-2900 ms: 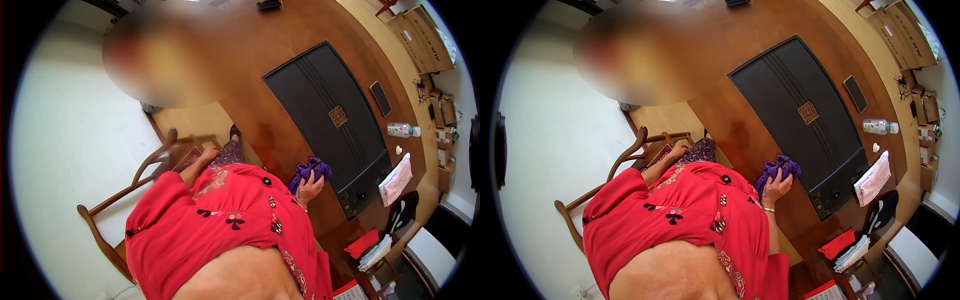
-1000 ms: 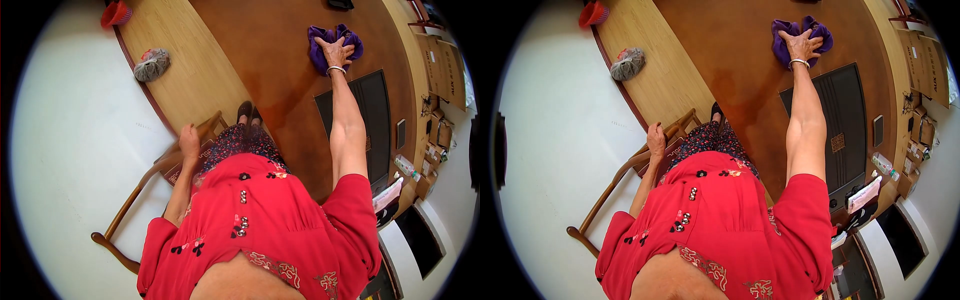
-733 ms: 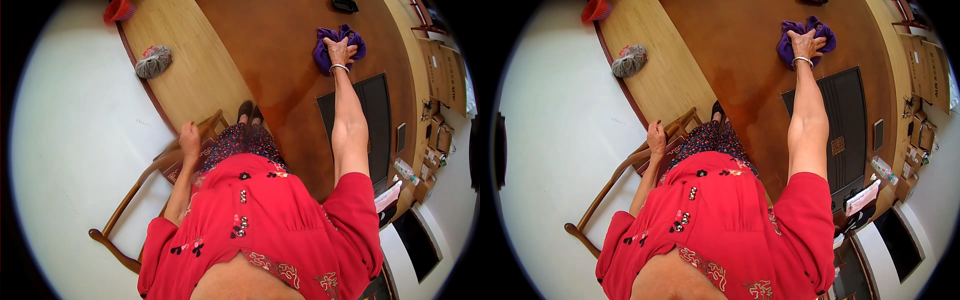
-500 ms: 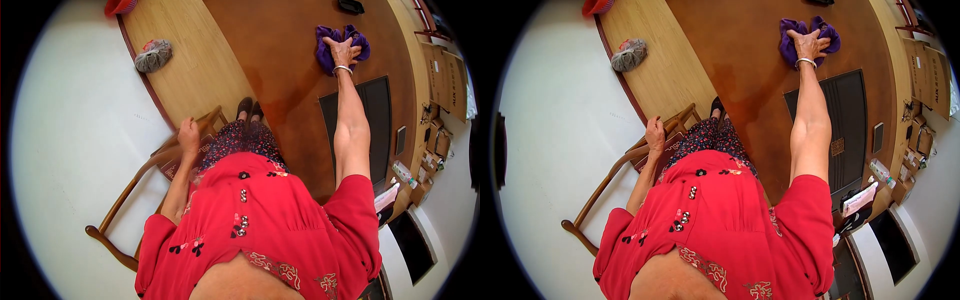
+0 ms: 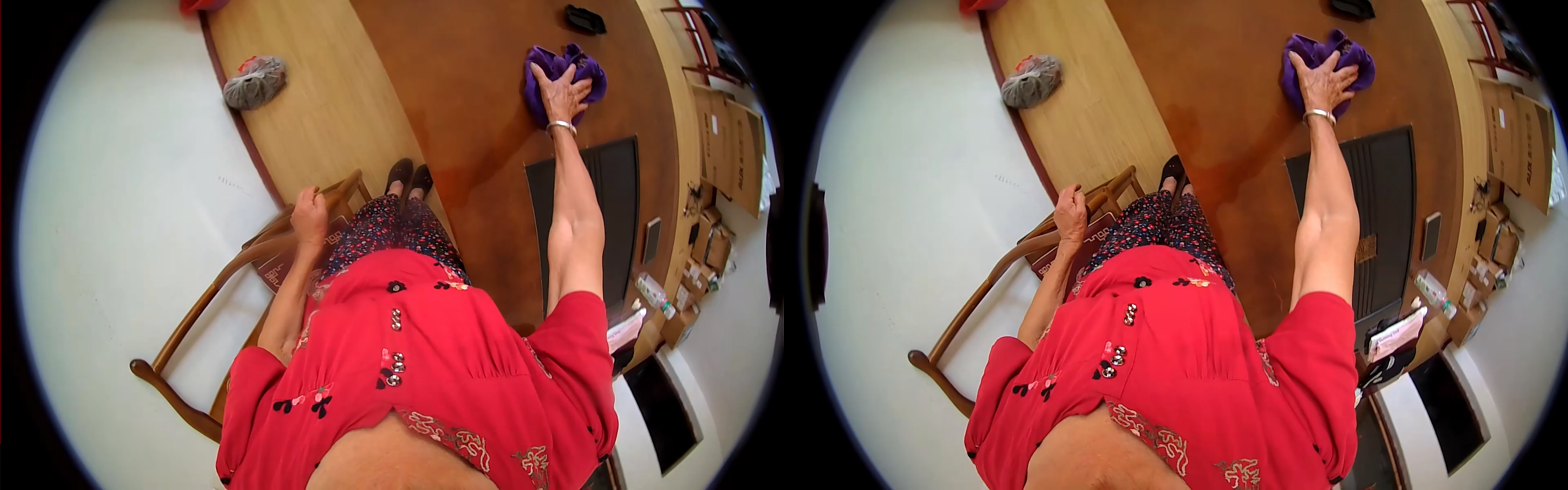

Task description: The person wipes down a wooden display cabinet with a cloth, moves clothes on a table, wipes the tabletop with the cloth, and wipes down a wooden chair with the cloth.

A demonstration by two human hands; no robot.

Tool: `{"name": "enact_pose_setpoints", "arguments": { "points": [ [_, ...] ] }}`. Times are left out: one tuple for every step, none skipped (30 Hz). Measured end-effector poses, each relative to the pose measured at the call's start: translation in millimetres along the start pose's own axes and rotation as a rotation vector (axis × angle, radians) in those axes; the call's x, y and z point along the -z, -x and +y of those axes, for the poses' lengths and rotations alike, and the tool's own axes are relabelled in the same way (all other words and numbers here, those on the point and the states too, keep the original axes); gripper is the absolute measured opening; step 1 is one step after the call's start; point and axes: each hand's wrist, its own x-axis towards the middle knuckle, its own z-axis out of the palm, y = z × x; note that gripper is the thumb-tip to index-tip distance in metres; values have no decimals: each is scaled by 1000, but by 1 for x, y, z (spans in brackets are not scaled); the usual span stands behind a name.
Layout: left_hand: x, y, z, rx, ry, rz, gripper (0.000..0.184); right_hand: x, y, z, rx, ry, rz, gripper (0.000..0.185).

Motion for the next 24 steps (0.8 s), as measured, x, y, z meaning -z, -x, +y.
{"name": "enact_pose_setpoints", "arguments": {
  "points": [
    [-1,-1,1,-8,-4,-24,26,-10,10,-6,53,64,64,98],
    [1,-1,-2,-2,-21,-39,25,-13,23,-15,146,98,71,91],
    [-6,0,-15,-34,-43,9,20,-12,45,-27,245,122,78,85],
    [-8,0,-17,-53,-48,41,19,-8,68,-44,360,95,60,81],
    [-4,1,-13,-31,-32,49,18,-1,88,-56,474,72,49,77],
    [-4,1,-13,-40,2,61,17,4,109,-69,577,43,20,76],
    [-5,1,-14,-42,9,88,15,7,130,-81,676,21,-5,76],
    [-5,2,-15,-41,0,88,14,9,147,-93,751,10,-25,77],
    [-5,2,-15,-45,-4,83,14,12,164,-103,822,6,-43,79],
    [-2,3,-14,-30,-12,100,14,12,176,-111,861,-4,-97,80],
    [0,3,-13,-4,-19,40,16,13,186,-120,904,-42,-115,82],
    [1,3,-12,22,-23,-21,18,15,190,-126,911,-40,-142,83],
    [1,3,-12,34,-26,-9,18,17,191,-132,916,-36,-169,84],
    [1,3,-12,28,-42,-19,18,17,192,-137,928,-44,-171,84],
    [1,3,-13,21,-57,-31,19,16,192,-141,905,-16,-185,84],
    [3,5,-11,28,-59,-26,19,16,192,-143,880,14,-197,84],
    [4,5,-9,23,-49,-24,19,13,191,-148,887,13,-199,84],
    [3,6,-7,16,-38,-25,18,9,192,-153,860,25,-183,83],
    [2,11,-6,17,-31,-27,18,7,194,-155,830,39,-164,82],
    [3,15,-8,19,-47,-31,18,6,195,-159,820,33,-156,81],
    [1,9,-7,2,-54,-30,17,3,192,-166,802,33,-128,81],
    [-3,7,-7,-12,-22,-8,17,-4,190,-169,782,-4,-117,80],
    [-5,10,-9,-23,11,11,16,-8,187,-175,761,-13,-132,78],
    [-4,11,-10,-28,16,11,16,-7,182,-181,759,4,-144,78]
  ]
}}
